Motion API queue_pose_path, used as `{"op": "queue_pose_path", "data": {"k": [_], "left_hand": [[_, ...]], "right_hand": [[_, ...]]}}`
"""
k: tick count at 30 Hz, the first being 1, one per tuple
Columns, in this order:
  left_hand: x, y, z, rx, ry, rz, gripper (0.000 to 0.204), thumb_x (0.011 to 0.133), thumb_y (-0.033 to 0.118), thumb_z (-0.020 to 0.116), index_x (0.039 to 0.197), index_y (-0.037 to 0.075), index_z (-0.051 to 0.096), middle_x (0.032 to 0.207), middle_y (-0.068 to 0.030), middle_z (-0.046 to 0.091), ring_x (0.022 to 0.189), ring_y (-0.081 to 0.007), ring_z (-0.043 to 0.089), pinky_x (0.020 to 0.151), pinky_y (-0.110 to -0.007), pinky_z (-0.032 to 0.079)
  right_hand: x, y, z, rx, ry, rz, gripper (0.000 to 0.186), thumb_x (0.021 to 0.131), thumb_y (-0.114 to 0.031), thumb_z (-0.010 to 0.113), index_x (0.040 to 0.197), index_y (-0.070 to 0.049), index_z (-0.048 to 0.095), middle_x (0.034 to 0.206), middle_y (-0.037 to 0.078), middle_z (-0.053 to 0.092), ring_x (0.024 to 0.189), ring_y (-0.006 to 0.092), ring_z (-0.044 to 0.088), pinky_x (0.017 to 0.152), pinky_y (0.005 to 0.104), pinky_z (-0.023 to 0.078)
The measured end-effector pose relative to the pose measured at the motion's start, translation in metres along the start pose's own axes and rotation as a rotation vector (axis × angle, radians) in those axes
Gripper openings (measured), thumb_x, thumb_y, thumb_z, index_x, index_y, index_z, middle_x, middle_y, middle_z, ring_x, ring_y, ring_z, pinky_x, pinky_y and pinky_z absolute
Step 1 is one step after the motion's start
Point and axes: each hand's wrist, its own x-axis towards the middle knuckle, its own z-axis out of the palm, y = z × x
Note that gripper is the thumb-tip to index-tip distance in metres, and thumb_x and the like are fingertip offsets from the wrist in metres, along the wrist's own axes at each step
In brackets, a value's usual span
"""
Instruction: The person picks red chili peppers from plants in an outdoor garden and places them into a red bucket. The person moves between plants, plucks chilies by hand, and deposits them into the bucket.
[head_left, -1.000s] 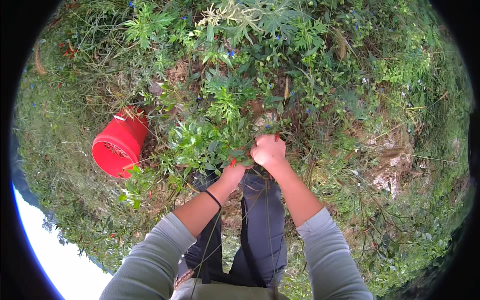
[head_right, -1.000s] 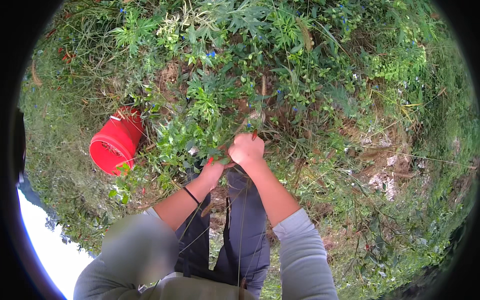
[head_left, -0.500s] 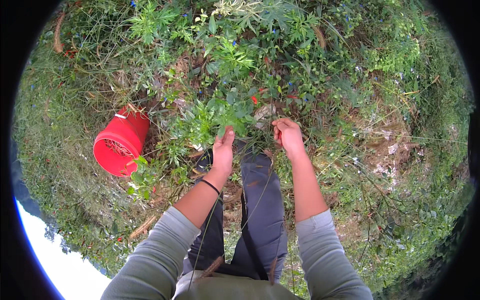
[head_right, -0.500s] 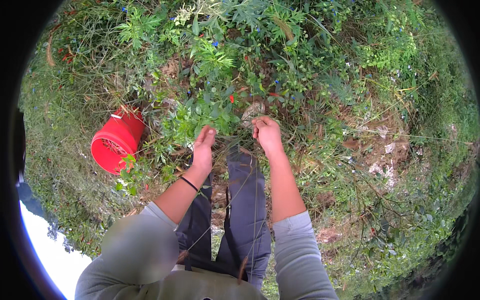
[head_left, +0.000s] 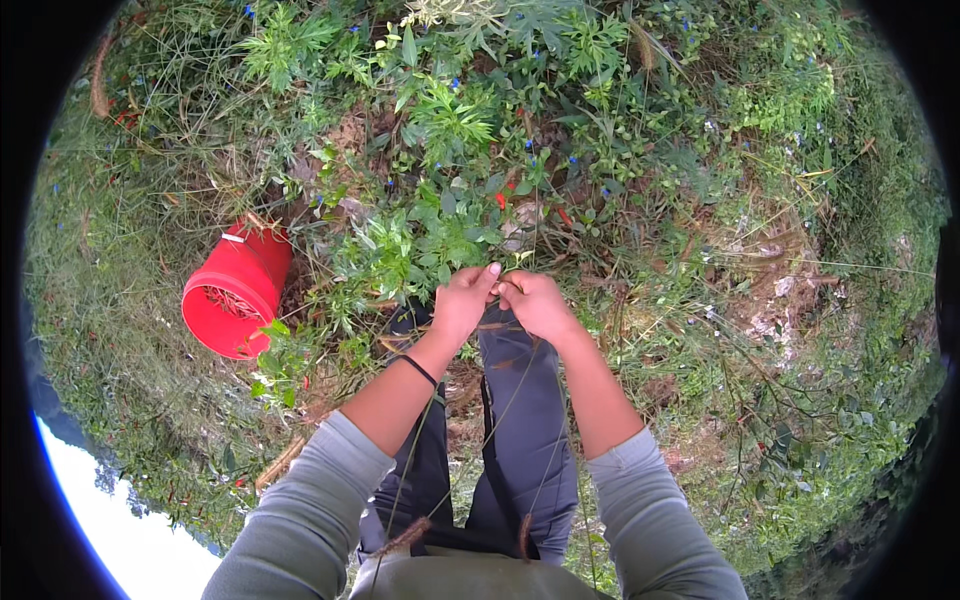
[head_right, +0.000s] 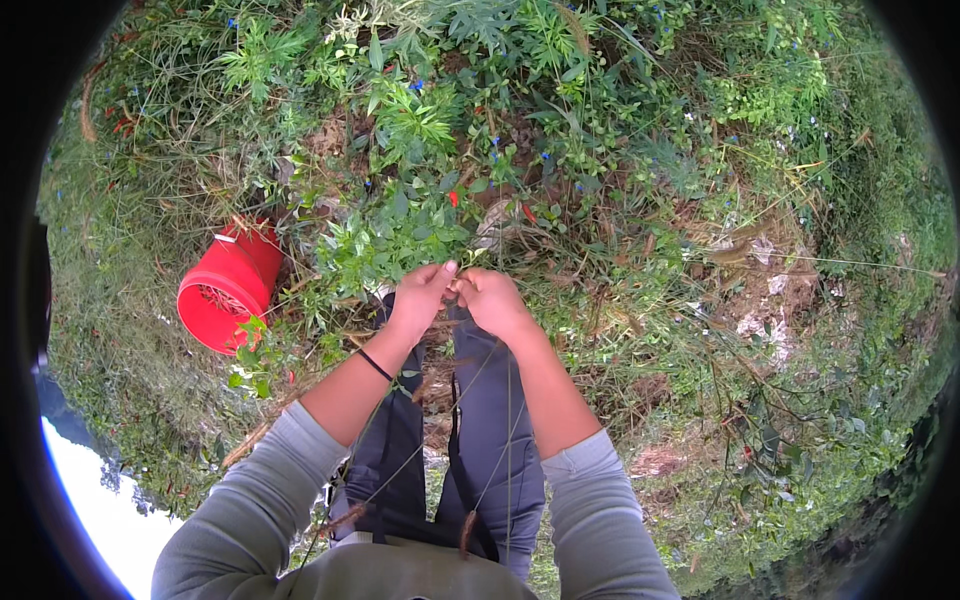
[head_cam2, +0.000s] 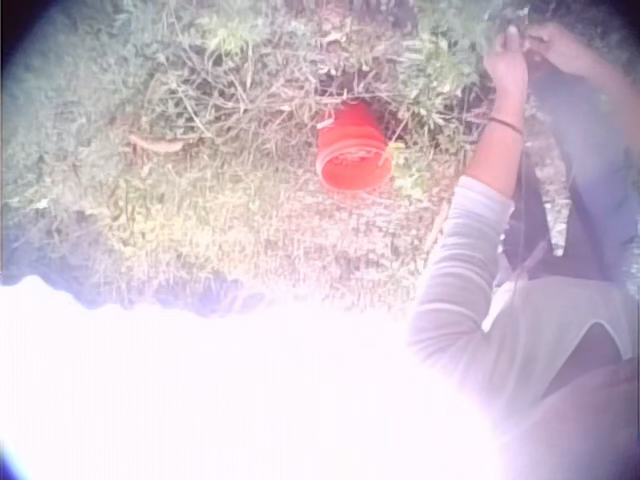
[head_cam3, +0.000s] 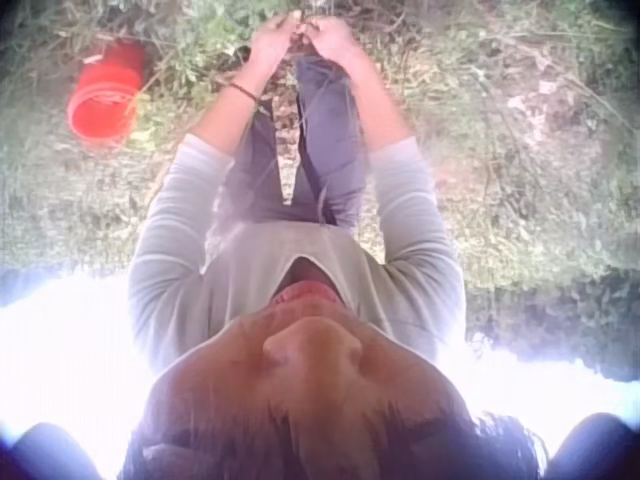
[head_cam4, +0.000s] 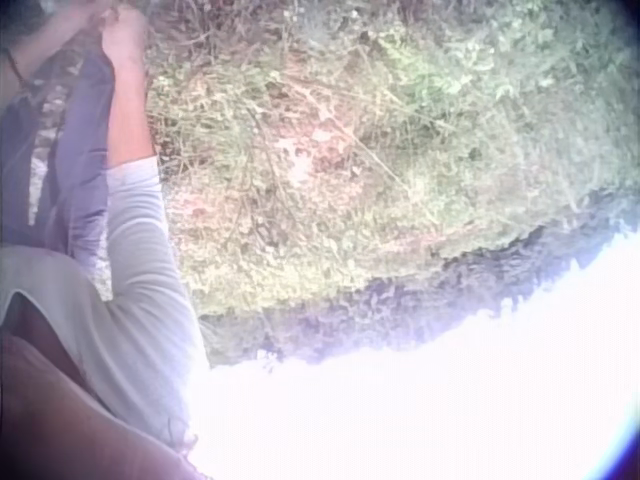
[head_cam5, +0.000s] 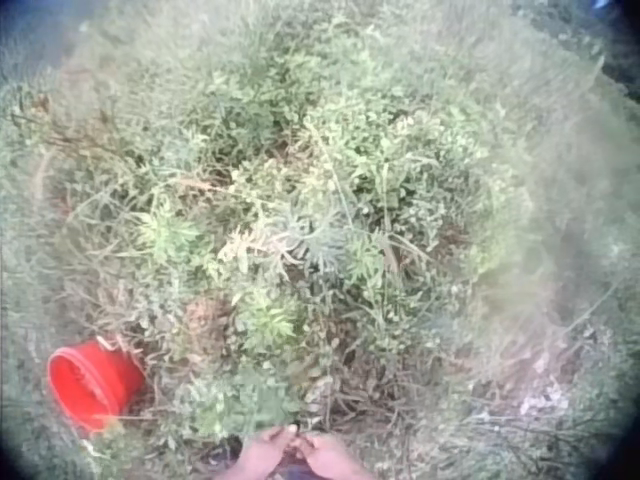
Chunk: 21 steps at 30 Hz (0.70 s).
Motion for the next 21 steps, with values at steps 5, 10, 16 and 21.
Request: {"op": "queue_pose_path", "data": {"k": [5,10,16,21], "left_hand": [[0.011,-0.012,-0.008,-0.030,-0.071,0.138,0.027,0.086,0.029,0.059,0.079,0.004,0.062,0.067,0.0010,0.057,0.058,-0.0053,0.048,0.051,-0.021,0.039],[0.015,0.001,-0.009,0.300,0.034,0.098,0.021,0.082,0.014,0.057,0.065,0.002,0.057,0.057,0.0020,0.050,0.050,-0.0067,0.039,0.047,-0.024,0.035],[0.017,-0.009,-0.020,0.257,-0.081,-0.004,0.017,0.082,0.020,0.061,0.078,0.003,0.059,0.066,0.0014,0.053,0.060,-0.0084,0.047,0.054,-0.024,0.040],[0.011,-0.003,-0.020,0.091,-0.037,0.109,0.022,0.085,0.021,0.061,0.097,0.003,0.061,0.078,-0.0007,0.057,0.072,-0.0089,0.053,0.062,-0.024,0.043]], "right_hand": [[0.000,-0.020,-0.010,-0.279,-0.076,-0.007,0.021,0.086,-0.017,0.049,0.082,-0.002,0.062,0.073,0.016,0.062,0.068,0.0291,0.061,0.063,0.0379,0.047],[0.017,-0.007,-0.015,-0.732,-0.046,-0.179,0.016,0.081,-0.014,0.051,0.080,-0.001,0.061,0.074,0.019,0.062,0.073,0.0354,0.061,0.066,0.0435,0.048],[0.113,0.008,-0.033,-0.282,0.440,0.136,0.021,0.078,-0.020,0.055,0.092,-0.005,0.061,0.091,0.022,0.062,0.089,0.0344,0.060,0.074,0.0435,0.048],[0.160,-0.009,-0.037,-0.220,0.464,0.296,0.030,0.079,-0.032,0.057,0.092,-0.006,0.065,0.094,0.019,0.062,0.092,0.0343,0.059,0.077,0.0401,0.047]]}}
